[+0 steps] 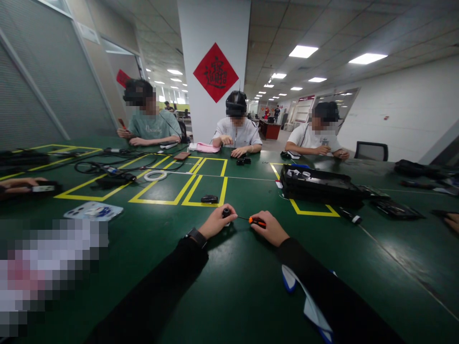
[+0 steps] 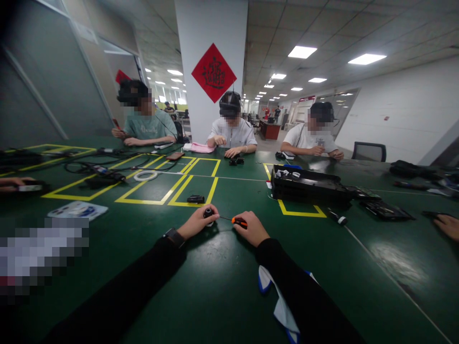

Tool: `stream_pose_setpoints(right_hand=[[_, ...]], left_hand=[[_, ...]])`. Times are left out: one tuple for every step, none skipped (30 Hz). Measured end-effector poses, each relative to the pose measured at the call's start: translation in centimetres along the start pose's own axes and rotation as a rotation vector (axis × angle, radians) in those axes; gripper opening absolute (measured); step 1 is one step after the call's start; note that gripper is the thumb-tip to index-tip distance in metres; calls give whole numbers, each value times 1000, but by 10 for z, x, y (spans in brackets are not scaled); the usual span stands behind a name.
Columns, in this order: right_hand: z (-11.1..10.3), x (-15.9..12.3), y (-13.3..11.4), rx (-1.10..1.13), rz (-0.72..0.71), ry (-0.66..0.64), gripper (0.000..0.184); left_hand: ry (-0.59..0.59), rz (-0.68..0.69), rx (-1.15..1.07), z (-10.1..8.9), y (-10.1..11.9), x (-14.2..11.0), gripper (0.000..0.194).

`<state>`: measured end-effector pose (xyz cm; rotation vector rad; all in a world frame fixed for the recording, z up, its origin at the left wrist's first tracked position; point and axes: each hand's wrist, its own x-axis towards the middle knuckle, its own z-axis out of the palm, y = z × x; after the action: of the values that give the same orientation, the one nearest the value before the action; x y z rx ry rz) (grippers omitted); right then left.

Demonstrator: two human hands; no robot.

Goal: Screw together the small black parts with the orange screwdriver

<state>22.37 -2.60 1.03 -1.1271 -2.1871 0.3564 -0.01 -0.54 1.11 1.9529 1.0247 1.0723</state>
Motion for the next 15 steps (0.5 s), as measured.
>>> stream_pose_setpoints(right_hand=[[0, 0, 0, -6, -1, -3, 16], [-1, 0, 0, -9, -4, -6, 16], [-1, 1, 0, -9, -8, -8, 17], [-1, 1, 0, -7, -12, -10, 17], [-1, 1, 1, -4, -15, -13, 17], [-1, 1, 1, 0, -15, -17, 16], [-1, 2, 1, 5, -13, -19, 16], [-1, 2, 2, 9, -9, -22, 16], [0, 2, 2, 14, -4, -25, 16], [0, 2, 2, 17, 0, -26, 16], [0, 2, 2, 19, 3, -27, 16], [0, 2, 1, 21, 5, -28, 17], [0, 2, 1, 25, 5, -29, 16], [0, 2, 1, 31, 6, -26, 16], [0, 2, 1, 40, 9, -18, 16]], left_hand=[[-1, -2, -2, 0, 0, 0, 23], [-1, -5, -2, 0, -1, 0, 23], [0, -7, -2, 0, -1, 0, 22], [-2, -8, -2, 1, -1, 0, 22], [-4, -9, -1, 1, -1, 0, 22], [-6, -11, -1, 1, -1, 0, 22], [-9, -14, -1, 1, -1, 0, 22], [-12, -17, -1, 0, -2, 0, 22], [-15, -19, -2, 0, -2, 0, 23], [-16, -20, -4, 0, -2, 0, 23], [-16, -20, -7, 0, -2, 0, 22], [-15, -19, -12, 0, -2, 0, 22], [-12, -17, -18, 0, -2, 0, 22], [-8, -16, -25, 0, -3, 0, 21], [-3, -15, -32, 0, -3, 0, 21]])
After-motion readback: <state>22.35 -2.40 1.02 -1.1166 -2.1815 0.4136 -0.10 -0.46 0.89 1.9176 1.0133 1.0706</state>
